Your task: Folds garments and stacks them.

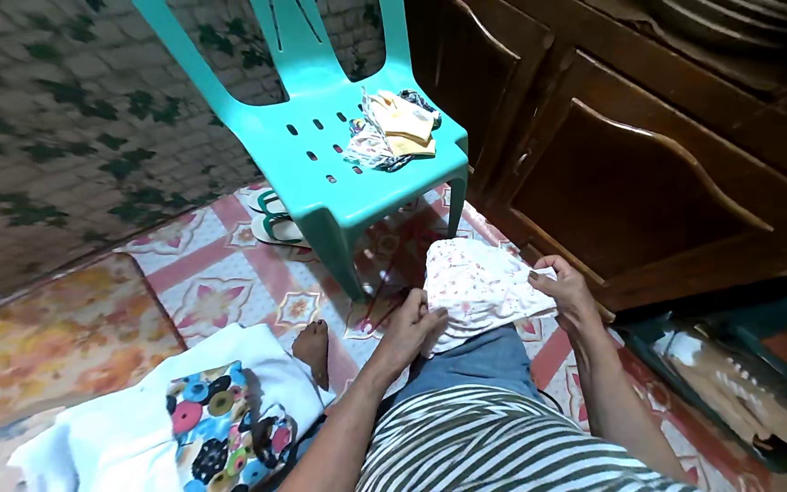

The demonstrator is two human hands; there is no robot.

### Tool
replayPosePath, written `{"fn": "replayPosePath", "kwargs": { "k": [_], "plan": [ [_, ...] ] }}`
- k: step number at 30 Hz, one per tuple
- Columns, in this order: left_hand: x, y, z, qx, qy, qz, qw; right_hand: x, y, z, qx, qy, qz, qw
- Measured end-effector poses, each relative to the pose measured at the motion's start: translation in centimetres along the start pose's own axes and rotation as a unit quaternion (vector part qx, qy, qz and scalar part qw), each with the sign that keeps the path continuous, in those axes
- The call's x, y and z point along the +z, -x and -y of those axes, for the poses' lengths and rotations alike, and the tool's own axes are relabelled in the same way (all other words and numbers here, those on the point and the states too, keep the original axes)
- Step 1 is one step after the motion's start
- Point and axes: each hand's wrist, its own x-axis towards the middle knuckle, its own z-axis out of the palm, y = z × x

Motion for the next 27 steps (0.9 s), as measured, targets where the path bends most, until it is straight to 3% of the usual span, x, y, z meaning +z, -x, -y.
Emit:
{"fn": "replayPosePath", "kwargs": {
  "k": [1, 3, 6, 10, 12, 16, 19, 24, 27],
  "plan": [
    [-0.3, -0.4, -0.6, -0.048, -0.029, 0.040, 0.998, 0.5, -0.3, 0.6, 0.004, -0.026, 0.000, 1.000],
    [-0.6, -1.0, -2.2, -0.045, -0.063, 0.063, 0.995, 1.5, -1.5, 1.5, -0.026, -0.073, -0.012, 0.997],
    [-1.5, -1.8, -4.2, 0.119, 0.050, 0.017, 0.991, 2.0, -3.7, 2.6, -0.139, -0.149, -0.039, 0.978],
    [-3.0, -1.1, -6.0, 0.248, 0.085, 0.073, 0.962, 1.3, -3.0, 5.0, -0.218, -0.171, -0.044, 0.960],
    [-2.5, -0.2, -5.8, 0.199, 0.077, 0.077, 0.974, 0.6, -2.0, 4.5, -0.211, -0.083, -0.062, 0.972],
    [-0.6, -0.1, -1.5, -0.040, 0.121, 0.077, 0.989, -1.1, -0.9, 0.7, -0.075, 0.207, -0.031, 0.975],
    [-0.4, -0.2, 0.4, -0.114, 0.149, 0.060, 0.980, -1.3, -0.7, -1.2, -0.011, 0.272, -0.021, 0.962],
    [-0.3, 0.2, -0.2, -0.081, 0.173, 0.062, 0.980, 0.3, 0.5, 1.1, -0.129, 0.352, -0.078, 0.924],
    [0.3, 0.3, -0.5, -0.084, 0.106, 0.015, 0.991, 3.1, 1.1, 2.4, -0.240, 0.370, -0.063, 0.895]
  ]
}}
